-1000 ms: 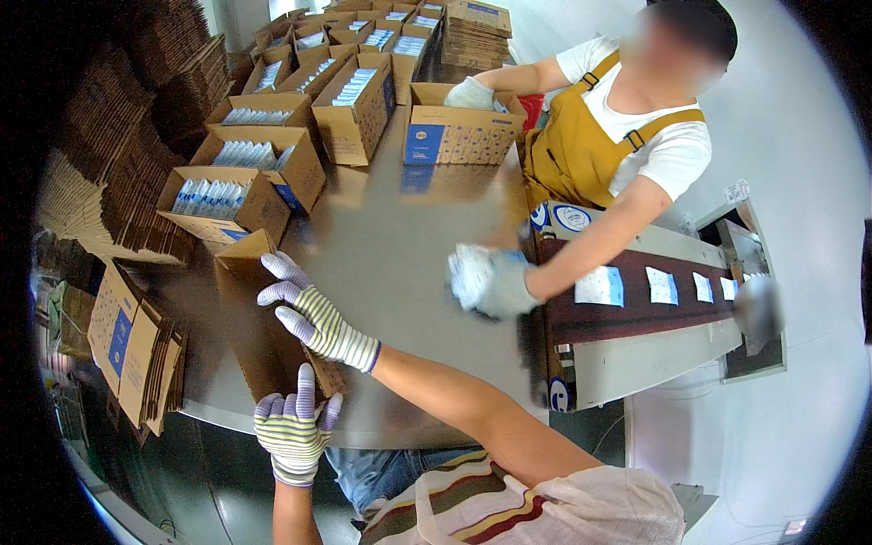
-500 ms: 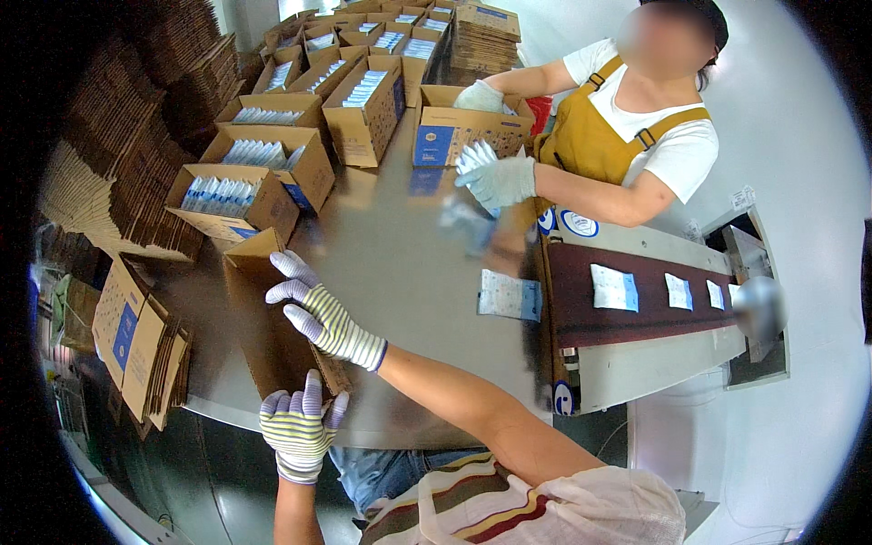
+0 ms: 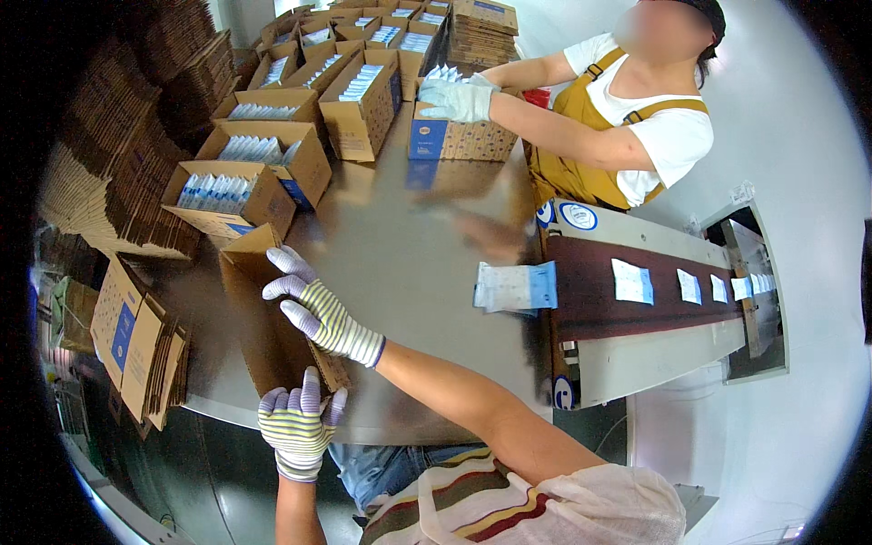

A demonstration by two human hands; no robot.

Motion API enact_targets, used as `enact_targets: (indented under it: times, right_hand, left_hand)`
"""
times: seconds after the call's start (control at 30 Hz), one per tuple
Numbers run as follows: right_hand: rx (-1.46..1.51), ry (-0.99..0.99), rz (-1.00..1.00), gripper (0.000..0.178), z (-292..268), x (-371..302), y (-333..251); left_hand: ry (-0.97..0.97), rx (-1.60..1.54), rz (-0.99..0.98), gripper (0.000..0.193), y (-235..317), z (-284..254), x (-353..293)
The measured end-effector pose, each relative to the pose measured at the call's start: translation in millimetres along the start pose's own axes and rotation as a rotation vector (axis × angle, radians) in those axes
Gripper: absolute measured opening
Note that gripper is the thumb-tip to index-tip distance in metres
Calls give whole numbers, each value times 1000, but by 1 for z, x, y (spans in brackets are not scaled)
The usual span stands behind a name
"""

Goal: The person places stacks of small blue and white packets into open cardboard boxes on a metal table. They repeatedly pick up packets from a conveyor belt and arrange them inside the boxes, then close the boxes and move them aside.

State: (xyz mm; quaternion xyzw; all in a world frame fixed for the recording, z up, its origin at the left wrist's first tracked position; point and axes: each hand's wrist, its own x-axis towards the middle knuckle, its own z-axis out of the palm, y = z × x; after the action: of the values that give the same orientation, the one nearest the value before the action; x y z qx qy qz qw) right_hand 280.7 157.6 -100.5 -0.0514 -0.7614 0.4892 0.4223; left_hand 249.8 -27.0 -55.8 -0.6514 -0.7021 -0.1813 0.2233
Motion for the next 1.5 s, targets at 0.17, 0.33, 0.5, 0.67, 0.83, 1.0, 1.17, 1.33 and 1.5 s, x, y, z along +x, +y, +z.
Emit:
enact_targets:
  times: [0.17,0.33,0.5,0.67,0.83,1.0,1.17,1.33,1.5]
  right_hand:
    - [51,27,-6,17,1,0,0]
    - [37,26,-19,18,1,-1,1]
    - [43,21,-25,18,3,-1,2]
    - [1,-5,5,20,-6,1,-7]
    - [13,71,125,29,-26,-10,-33]
    - [-444,-157,104,30,-128,-51,-58]
    - [-1165,-411,377,23,-319,-81,-57]
    - [-1338,-582,1000,51,-447,-122,-125]
    - [-1048,-683,1193,38,-447,-122,-91]
  left_hand:
    - [15,1,5,48,0,3,0]
    - [37,4,20,50,-1,4,-1]
    - [-34,-14,-13,54,-1,-1,0]
    - [-65,-24,0,57,-2,1,2]
    - [-143,-2,10,62,5,-6,14]
    - [-131,-2,-14,66,3,-5,5]
    - [-137,22,-24,65,2,-8,4]
    - [-86,4,18,64,6,-4,10]
    - [-107,10,-3,57,4,-7,8]
